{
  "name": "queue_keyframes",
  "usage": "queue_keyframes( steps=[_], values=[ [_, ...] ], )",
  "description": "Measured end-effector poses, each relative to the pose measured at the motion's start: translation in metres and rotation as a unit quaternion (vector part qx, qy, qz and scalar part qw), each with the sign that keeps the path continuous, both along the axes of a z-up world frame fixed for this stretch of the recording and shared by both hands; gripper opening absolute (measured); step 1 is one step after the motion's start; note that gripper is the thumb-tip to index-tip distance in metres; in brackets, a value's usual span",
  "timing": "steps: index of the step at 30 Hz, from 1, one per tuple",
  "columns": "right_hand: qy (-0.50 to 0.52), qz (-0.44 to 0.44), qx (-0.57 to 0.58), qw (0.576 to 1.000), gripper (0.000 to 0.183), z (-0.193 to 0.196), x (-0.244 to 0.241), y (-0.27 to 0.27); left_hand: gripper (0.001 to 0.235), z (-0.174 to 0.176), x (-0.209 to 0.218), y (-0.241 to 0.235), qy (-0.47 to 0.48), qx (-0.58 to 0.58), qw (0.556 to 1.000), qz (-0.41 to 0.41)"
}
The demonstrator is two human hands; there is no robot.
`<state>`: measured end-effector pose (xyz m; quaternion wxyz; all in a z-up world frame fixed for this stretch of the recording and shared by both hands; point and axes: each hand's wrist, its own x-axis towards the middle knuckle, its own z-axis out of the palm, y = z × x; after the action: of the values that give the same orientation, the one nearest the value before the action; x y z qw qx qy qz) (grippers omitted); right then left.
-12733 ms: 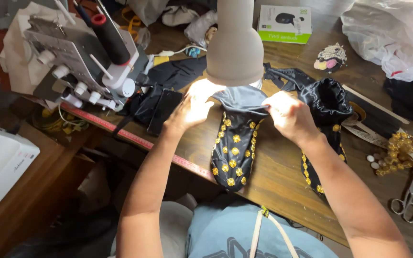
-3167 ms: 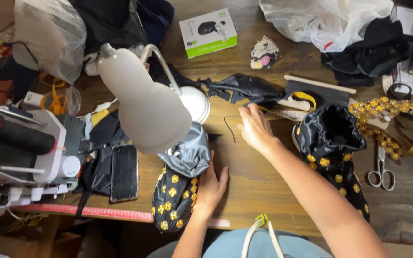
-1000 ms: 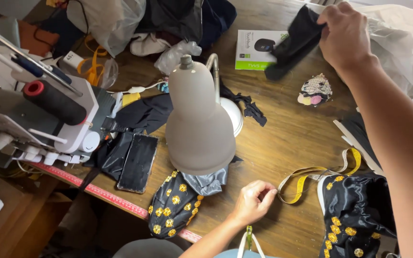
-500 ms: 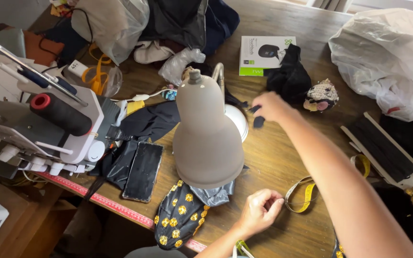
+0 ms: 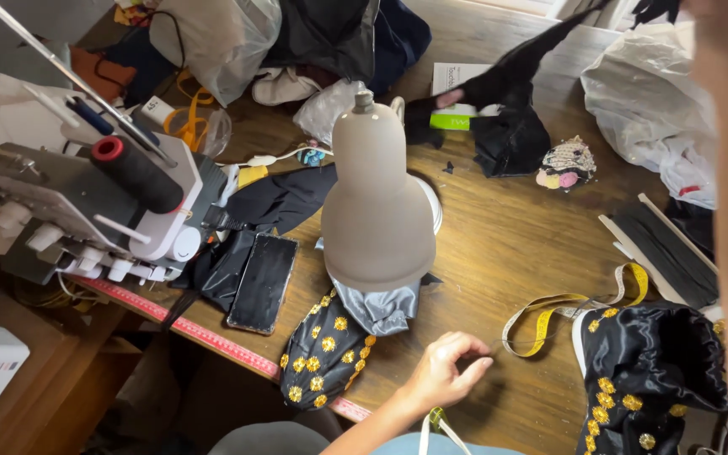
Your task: The person adjusts the gathered opening of a black shoe cover with gold embellishments, then handles a black elastic band and a shoe last. They place the elastic band around the shoe cover opening and continue adjusting the fit.
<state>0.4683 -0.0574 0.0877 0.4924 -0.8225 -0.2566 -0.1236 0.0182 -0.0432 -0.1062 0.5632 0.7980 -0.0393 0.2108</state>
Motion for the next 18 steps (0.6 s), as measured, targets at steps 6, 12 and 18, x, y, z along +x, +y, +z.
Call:
queue_keyframes(
  steps=[6,12,18],
  values=[
    [0.024,-0.03,-0.055,0.998,0.026,0.012,-0.006,-0.005,0.016,0.014,-0.046,0.024,0.081,0.015,0.996,-0.029],
    [0.056,-0.069,-0.111,0.99,0.027,0.019,-0.016,-0.013,0.017,0.014,-0.057,0.029,0.101,0.053,0.993,-0.011],
    [0.154,0.031,-0.131,0.979,0.042,0.039,-0.145,0.041,0.011,0.046,-0.06,0.022,-0.016,0.071,0.997,0.005]
  ],
)
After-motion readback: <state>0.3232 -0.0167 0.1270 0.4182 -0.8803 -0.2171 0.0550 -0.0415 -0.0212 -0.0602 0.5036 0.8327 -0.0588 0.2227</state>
